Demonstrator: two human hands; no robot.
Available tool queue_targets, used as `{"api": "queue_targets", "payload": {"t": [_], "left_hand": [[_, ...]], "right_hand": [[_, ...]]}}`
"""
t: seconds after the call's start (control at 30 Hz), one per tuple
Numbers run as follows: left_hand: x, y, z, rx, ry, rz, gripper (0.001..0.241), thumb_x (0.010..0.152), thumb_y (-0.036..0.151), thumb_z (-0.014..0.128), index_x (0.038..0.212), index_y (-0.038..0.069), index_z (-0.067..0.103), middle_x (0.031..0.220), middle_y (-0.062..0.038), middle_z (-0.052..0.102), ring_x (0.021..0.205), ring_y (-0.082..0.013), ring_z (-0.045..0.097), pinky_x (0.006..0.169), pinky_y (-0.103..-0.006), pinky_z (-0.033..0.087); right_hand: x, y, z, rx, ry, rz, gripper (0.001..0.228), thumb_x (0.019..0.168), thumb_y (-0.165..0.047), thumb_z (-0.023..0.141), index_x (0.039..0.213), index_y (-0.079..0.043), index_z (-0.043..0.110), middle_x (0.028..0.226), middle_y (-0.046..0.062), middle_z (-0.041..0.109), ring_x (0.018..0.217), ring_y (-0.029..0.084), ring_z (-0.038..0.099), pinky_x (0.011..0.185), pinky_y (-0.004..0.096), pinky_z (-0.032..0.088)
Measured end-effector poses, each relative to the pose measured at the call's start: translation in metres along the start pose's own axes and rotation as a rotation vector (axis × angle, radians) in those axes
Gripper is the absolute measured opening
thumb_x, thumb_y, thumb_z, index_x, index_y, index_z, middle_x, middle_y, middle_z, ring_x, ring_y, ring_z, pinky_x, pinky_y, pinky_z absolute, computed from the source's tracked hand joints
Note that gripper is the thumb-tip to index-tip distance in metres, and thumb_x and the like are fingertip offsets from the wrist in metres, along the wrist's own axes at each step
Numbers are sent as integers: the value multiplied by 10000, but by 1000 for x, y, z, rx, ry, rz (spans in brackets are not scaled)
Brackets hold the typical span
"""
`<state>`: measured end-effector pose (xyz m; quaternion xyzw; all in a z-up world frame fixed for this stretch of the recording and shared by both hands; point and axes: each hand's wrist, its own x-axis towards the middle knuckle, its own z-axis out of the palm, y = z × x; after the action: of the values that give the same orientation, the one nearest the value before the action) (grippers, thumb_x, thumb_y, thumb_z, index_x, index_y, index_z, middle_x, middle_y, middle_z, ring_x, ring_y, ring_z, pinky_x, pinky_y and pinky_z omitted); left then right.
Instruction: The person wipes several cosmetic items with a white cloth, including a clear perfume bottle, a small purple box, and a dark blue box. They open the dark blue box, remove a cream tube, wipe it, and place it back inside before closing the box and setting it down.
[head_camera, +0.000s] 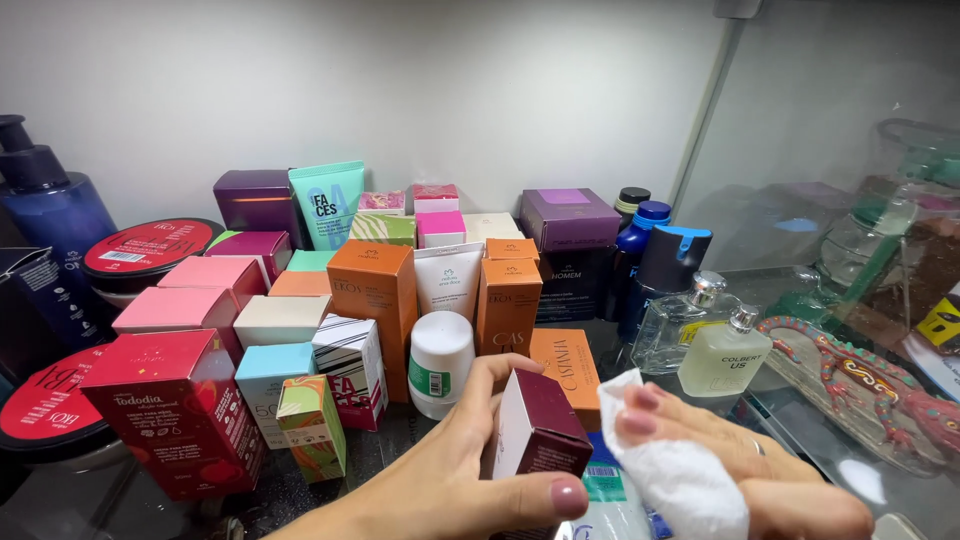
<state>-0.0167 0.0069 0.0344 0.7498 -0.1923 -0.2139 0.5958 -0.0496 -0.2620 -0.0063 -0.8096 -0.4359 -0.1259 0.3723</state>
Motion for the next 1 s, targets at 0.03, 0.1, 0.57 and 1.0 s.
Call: {"api": "queue_targets", "payload": {"t": [0.03, 0.1, 0.57, 1.0], "left_hand": [[-1, 3, 1, 33, -28, -46, 996, 590, 566, 721, 1430, 215, 316, 1242, -10, 613, 1083, -85, 607, 908, -239, 465], [3, -5, 1, 68, -59, -91, 1098, 565, 587, 728, 1457, 214, 208, 1365, -1, 619, 1169, -80, 620, 959, -240, 460], [9, -18, 9, -488, -74, 92, 850, 743, 564, 604, 1484, 152, 562, 1208, -50, 669, 1000, -149, 647, 915, -328, 589], [11, -22, 3, -1014, -69, -84, 790, 935, 678, 501, 1118, -75, 652, 801, -177, 612, 534, -206, 507, 486, -335, 436]], "right_hand": [[10, -10, 15, 88, 338, 12, 314, 873, -268, 576, 992, -2, 459, 1439, 300, 619, 1421, 353, 582, 1180, 452, 413], [18, 20, 24, 175, 679, 27, 526, 797, -393, 652, 589, -71, 292, 1312, 429, 636, 1309, 422, 688, 1124, 492, 531], [51, -28, 33, -237, 527, -53, 466, 930, -46, 559, 1370, 108, 558, 1465, 197, 605, 1334, 188, 617, 1194, 278, 441], [43, 10, 19, -689, -108, -670, 379, 1130, -206, 476, 1486, -126, 577, 1566, 39, 538, 1463, 224, 528, 1243, 401, 359]]}}
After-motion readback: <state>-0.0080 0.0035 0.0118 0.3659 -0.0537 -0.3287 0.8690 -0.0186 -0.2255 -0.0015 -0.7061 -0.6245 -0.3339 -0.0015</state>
